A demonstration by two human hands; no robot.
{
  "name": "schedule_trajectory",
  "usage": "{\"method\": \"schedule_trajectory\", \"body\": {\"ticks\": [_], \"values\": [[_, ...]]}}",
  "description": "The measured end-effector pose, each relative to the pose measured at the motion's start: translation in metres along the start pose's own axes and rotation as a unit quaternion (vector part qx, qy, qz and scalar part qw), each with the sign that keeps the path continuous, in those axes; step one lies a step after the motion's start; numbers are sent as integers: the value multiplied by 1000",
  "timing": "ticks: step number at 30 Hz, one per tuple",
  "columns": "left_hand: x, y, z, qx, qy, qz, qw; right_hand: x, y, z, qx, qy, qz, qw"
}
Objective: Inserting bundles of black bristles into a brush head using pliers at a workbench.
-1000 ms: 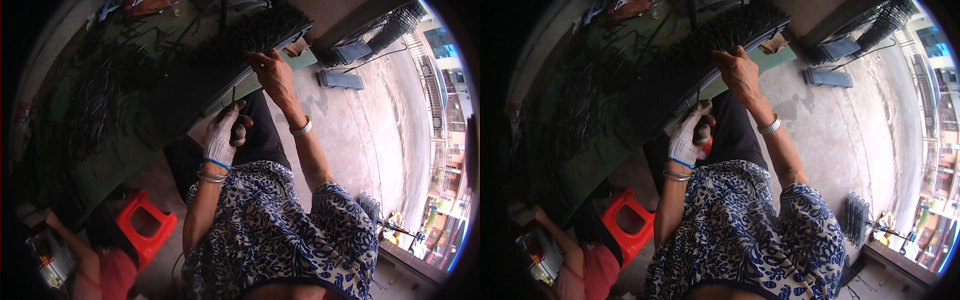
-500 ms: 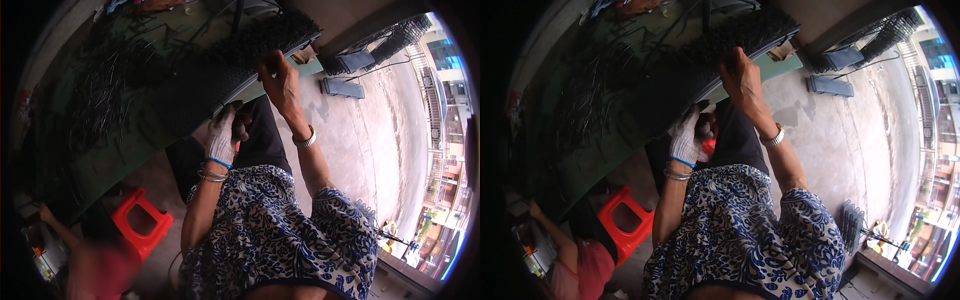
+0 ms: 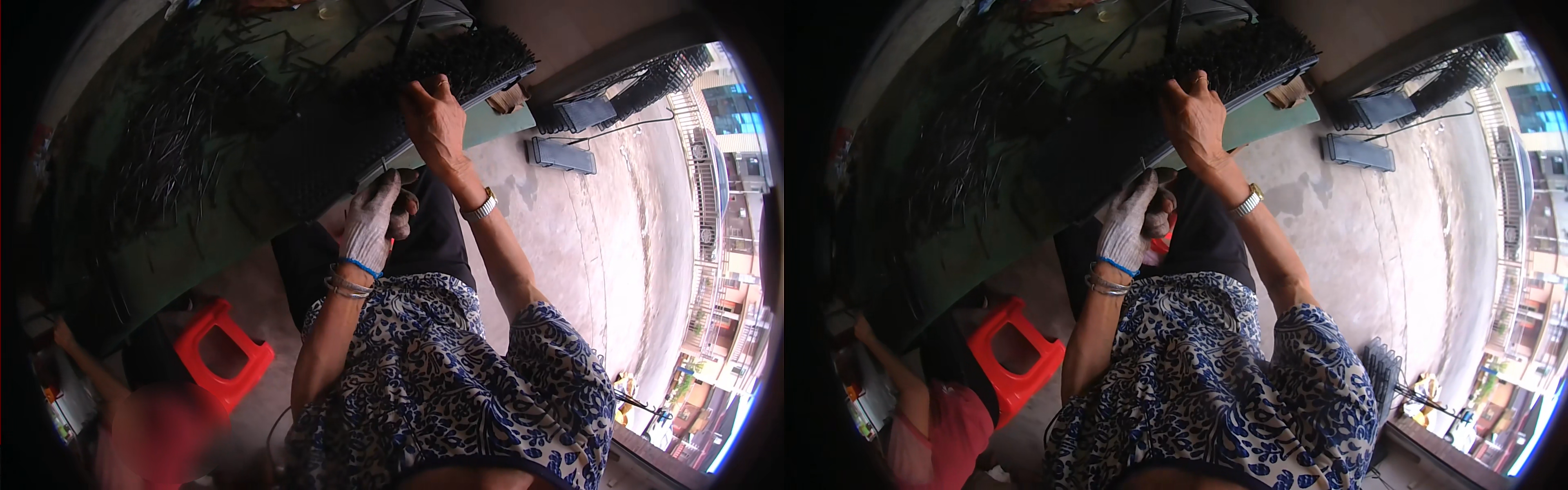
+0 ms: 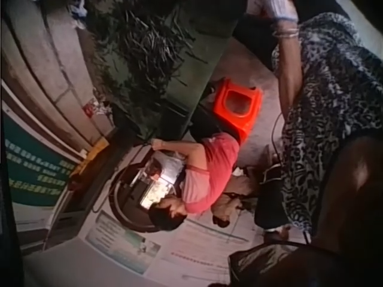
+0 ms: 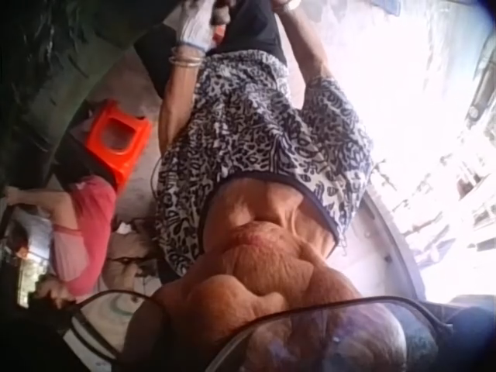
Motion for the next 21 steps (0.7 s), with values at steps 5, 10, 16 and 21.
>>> {"method": "schedule_trajectory", "body": {"ticks": [5, 10, 16, 21], "values": [[5, -1, 0, -27, -11, 11, 1000, -7, 1, -14, -35, 11, 27, 999], [6, 6, 2, -6, -52, 35, 998, -14, 20, -31, -225, -198, 89, 950], [0, 3, -2, 1, -72, 23, 997, -15, 26, -35, -306, -323, 195, 874], [-9, -4, -13, -38, 29, -3, 999, -6, -7, -50, 45, -127, 40, 990]]}}
Point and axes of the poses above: each hand's wrist, its own y-axis away from the middle knuckle, its own z-axis out of the palm, x = y × z, the point moved 6 cm from there along -y, towards the middle knuckle, and after that the axes turned 8 degrees about x, right-handed, at the moved point
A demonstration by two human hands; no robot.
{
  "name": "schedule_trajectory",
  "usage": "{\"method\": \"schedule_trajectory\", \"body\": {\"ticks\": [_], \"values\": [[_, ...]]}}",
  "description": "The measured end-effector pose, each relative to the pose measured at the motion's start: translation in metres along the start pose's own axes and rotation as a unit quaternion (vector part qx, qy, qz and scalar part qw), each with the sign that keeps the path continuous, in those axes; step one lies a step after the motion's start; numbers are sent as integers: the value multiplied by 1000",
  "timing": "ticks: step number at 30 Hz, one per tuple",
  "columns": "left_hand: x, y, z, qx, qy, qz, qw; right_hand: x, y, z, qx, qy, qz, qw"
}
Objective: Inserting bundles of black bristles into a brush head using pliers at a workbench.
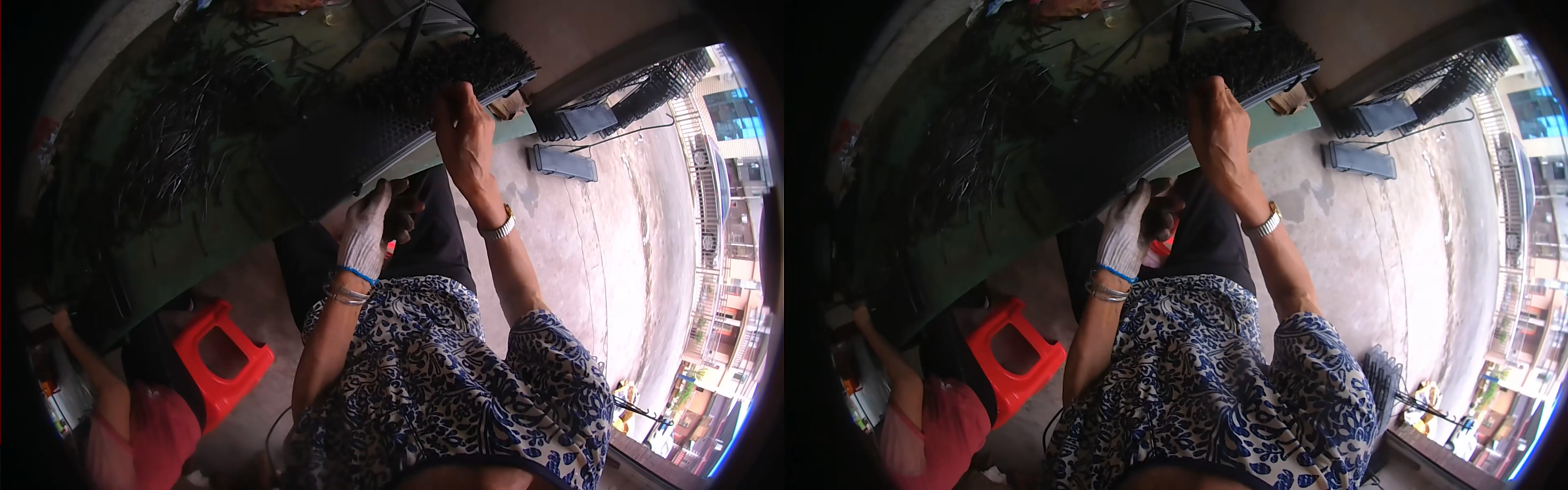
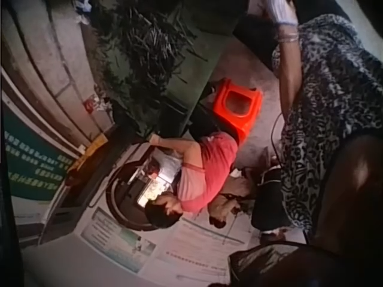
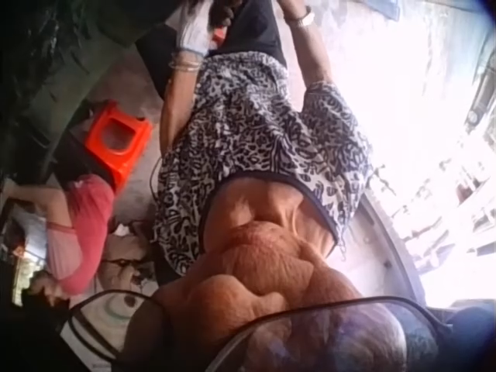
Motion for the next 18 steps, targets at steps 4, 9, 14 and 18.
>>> {"method": "schedule_trajectory", "body": {"ticks": [4, 9, 14, 18], "values": [[6, 16, -7, 70, -36, 11, 997, 8, -2, 17, 33, 7, -39, 999], [16, 37, -18, 123, -80, -12, 989, 7, -7, 26, -2, 18, -37, 999], [17, 39, -33, 103, -65, 29, 992, 6, -9, 23, 1, 19, -30, 999], [17, 46, -40, 109, -25, 30, 993, 3, -11, 22, -6, 16, -24, 1000]]}}
Point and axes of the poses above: each hand's wrist, its own y-axis away from the middle knuckle, its own z-axis out of the palm, x = y × z, the point moved 6 cm from there along -y, towards the middle knuckle, and after that the axes turned 8 degrees about x, right-handed, at the moved point
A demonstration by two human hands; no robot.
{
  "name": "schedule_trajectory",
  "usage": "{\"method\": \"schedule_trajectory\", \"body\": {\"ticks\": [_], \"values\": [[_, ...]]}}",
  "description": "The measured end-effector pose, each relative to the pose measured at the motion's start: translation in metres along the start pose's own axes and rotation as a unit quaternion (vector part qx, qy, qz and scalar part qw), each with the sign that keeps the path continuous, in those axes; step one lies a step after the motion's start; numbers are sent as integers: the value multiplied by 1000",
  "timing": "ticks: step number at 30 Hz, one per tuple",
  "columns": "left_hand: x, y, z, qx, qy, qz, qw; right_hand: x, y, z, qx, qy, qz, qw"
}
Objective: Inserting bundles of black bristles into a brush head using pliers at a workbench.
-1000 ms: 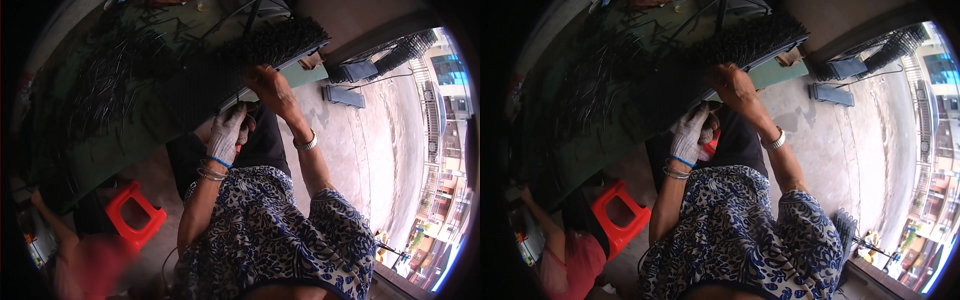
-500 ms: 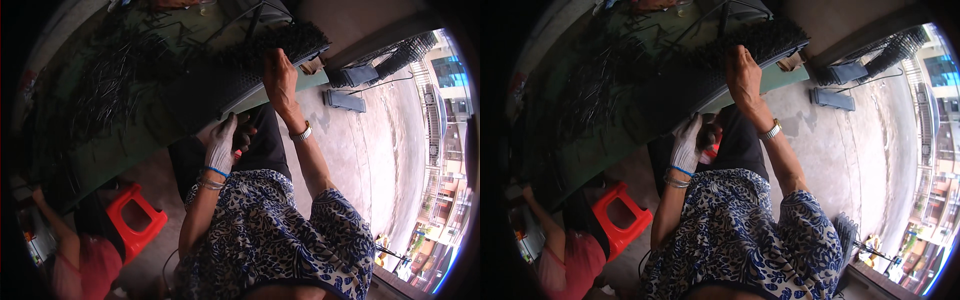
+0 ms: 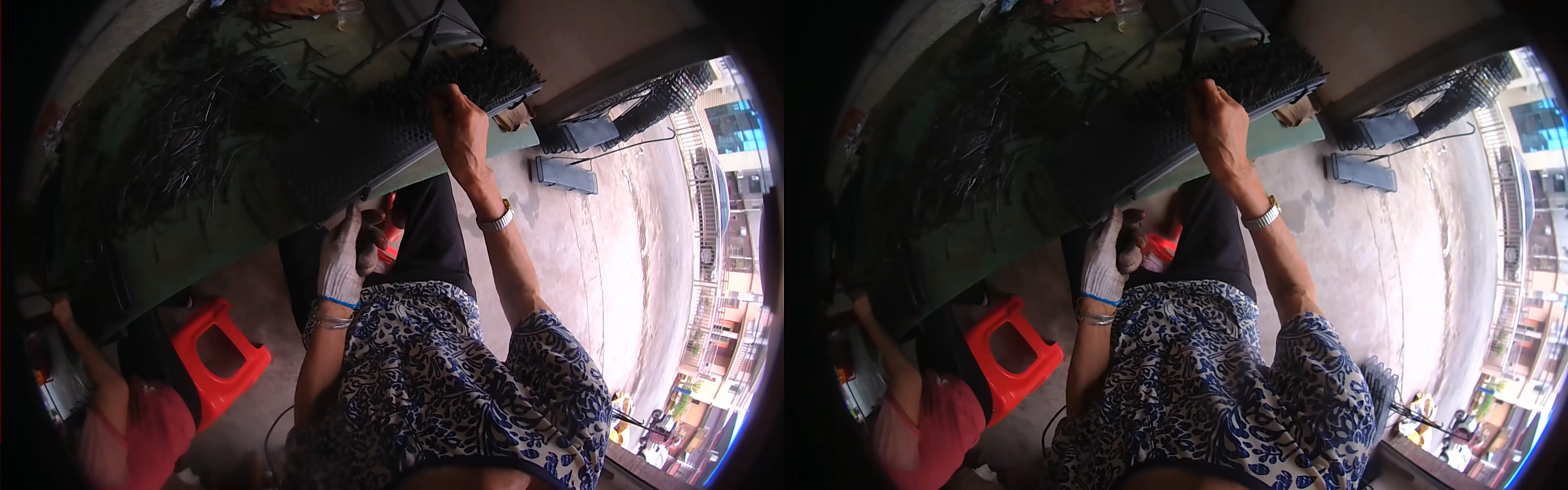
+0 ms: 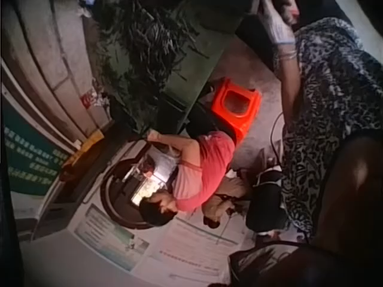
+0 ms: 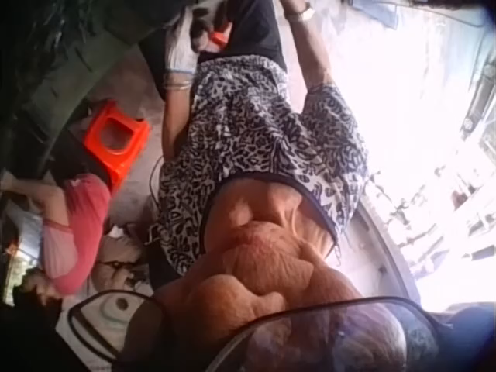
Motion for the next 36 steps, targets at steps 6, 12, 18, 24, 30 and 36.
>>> {"method": "schedule_trajectory", "body": {"ticks": [6, 12, 18, 24, 30, 36], "values": [[1, 2, -17, 39, 14, 6, 999, 4, 3, 0, 5, -1, -25, 1000], [7, 1, -36, 41, 29, 30, 998, 2, -3, 4, 0, -21, -2, 1000], [14, 7, -38, 40, 29, 26, 998, 6, 4, 11, -38, 29, -29, 998], [15, 6, -49, 57, 31, 38, 997, 7, 8, 15, -80, 134, -4, 988], [17, 6, -54, 69, 48, 37, 996, 1, 9, 18, -105, 123, 2, 987], [17, 1, -59, 61, 50, 41, 996, 11, 1, 20, -116, 119, 6, 986]]}}
Point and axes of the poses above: each hand's wrist, its own y-axis away from the middle knuckle, its own z-axis out of the palm, x = y × z, the point moved 6 cm from there along -y, towards the middle knuckle, and after that the axes turned 8 degrees about x, right-handed, at the moved point
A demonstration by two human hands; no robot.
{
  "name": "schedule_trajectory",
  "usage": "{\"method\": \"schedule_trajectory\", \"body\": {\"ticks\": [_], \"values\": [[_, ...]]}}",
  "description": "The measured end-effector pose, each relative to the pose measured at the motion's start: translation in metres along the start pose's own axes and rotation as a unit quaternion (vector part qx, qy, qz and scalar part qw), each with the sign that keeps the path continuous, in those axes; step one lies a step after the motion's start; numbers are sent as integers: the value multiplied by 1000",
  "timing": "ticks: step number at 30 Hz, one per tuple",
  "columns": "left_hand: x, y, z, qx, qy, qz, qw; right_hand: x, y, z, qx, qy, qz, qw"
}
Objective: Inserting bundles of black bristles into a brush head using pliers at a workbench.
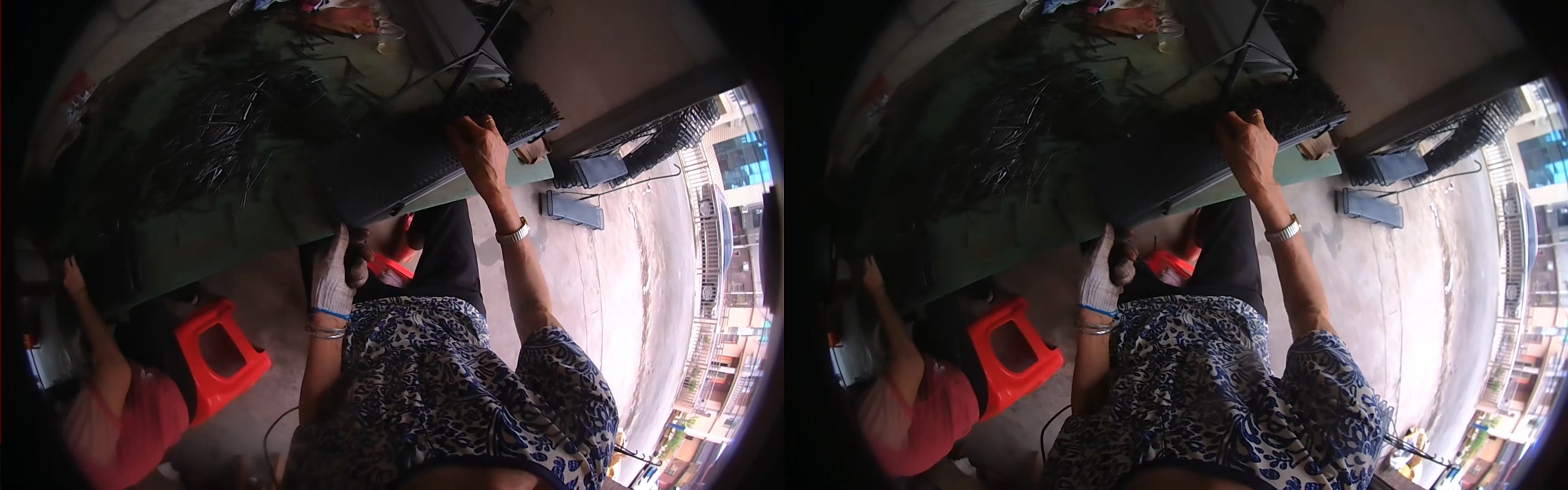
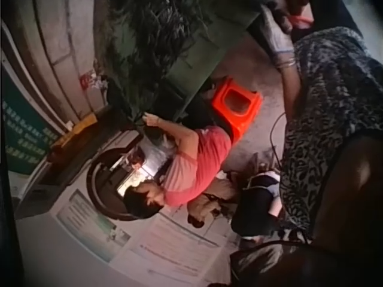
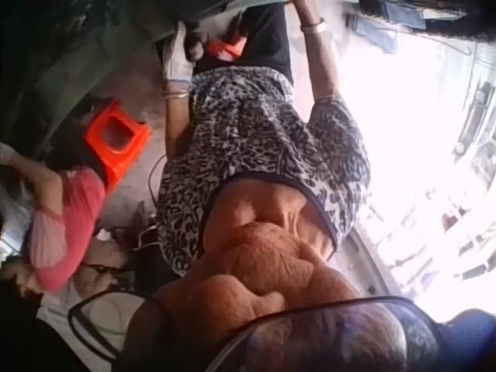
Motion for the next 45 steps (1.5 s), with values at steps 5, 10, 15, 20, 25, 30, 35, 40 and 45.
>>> {"method": "schedule_trajectory", "body": {"ticks": [5, 10, 15, 20, 25, 30, 35, 40, 45], "values": [[4, -2, -8, 9, -4, 19, 1000, 0, 7, 8, -43, 39, -3, 998], [10, -14, -33, -74, 92, 31, 993, -20, 9, 4, -20, 64, -12, 998], [48, -39, -53, -114, 221, 30, 968, -72, -30, -4, -6, -104, -23, 994], [110, -64, -61, 6, 128, 130, 983, -124, -83, 84, -82, 70, -222, 969], [157, -96, -72, 139, -48, 184, 972, -121, -84, 194, -437, 210, -248, 839], [181, -140, -79, 184, -251, 193, 930, -109, -71, 203, -628, 128, -252, 725], [195, -151, -83, 194, -219, 167, 942, -155, -78, 178, -602, 112, -35, 790], [202, -173, -40, 139, -198, 149, 959, -103, -95, 280, -514, 104, 43, 850], [221, -177, -97, 235, -217, 230, 919, -189, -85, 277, -442, 8, 39, 896]]}}
Point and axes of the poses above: each hand's wrist, its own y-axis away from the middle knuckle, its own z-axis out of the palm, x = y × z, the point moved 6 cm from there along -y, towards the middle knuckle, and after that the axes turned 8 degrees about x, right-handed, at the moved point
